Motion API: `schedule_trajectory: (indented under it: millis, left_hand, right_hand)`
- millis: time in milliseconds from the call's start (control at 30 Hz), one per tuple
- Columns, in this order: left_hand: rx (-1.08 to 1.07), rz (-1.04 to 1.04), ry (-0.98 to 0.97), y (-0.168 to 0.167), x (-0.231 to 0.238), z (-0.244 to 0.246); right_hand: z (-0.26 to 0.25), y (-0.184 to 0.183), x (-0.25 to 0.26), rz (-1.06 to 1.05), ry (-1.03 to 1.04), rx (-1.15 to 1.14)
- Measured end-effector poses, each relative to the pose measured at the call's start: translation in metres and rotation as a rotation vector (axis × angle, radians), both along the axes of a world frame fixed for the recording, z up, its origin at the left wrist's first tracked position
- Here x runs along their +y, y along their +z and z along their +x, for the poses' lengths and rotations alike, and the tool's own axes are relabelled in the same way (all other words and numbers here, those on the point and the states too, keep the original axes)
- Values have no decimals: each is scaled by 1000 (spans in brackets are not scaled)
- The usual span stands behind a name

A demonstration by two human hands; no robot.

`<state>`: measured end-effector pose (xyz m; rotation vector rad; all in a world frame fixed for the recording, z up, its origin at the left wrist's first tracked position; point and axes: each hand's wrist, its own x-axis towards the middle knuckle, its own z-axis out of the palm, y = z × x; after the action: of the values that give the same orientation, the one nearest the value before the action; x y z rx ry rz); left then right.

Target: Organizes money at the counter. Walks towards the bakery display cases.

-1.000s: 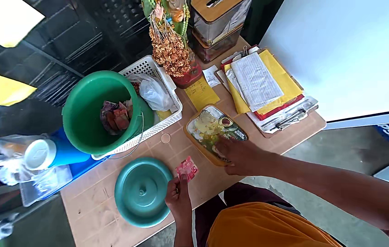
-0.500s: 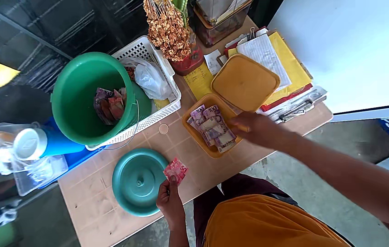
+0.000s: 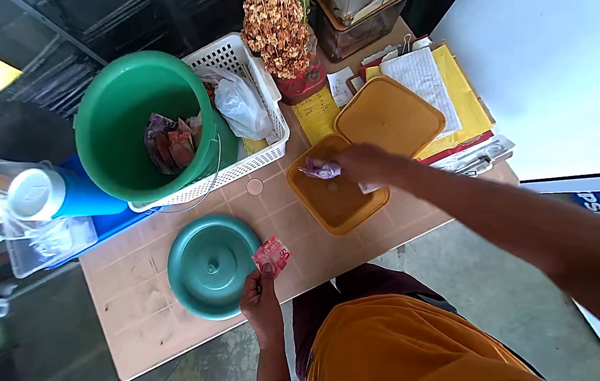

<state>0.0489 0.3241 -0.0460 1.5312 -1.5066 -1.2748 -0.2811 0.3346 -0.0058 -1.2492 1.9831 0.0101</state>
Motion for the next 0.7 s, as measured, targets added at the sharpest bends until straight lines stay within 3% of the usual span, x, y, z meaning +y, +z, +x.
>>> schedule_trajectory:
  millis: [167, 267, 367, 433, 500, 567, 600, 667, 700]
  left_hand:
    - [1, 25, 38, -2, -4, 9]
    - [108, 142, 88, 4, -5, 2]
    - [264, 356, 171, 14, -8, -10]
    - [322, 423, 204, 17, -9, -17]
    - [339, 435, 203, 18, -9, -20]
    - [333, 421, 196, 19, -9, -21]
    - [331, 414, 195, 19, -9, -20]
    - [337, 413, 205, 18, -9, -17]
    - [340, 420, 208, 16, -9, -16]
  right_hand:
    - [-39, 97, -9, -302, 72, 12]
    - [-34, 113, -2, -393, 118, 128]
    - [5, 76, 10, -330, 69, 186]
    - [37, 17, 27, -312, 80, 191]
    - [58, -30, 43, -130, 162, 26]
    - [57, -34, 42, 110, 190, -239]
    - [51, -26, 39, 122, 133, -348]
    - [37, -15, 35, -64, -58, -431]
    - [30, -22, 33, -188, -144, -364]
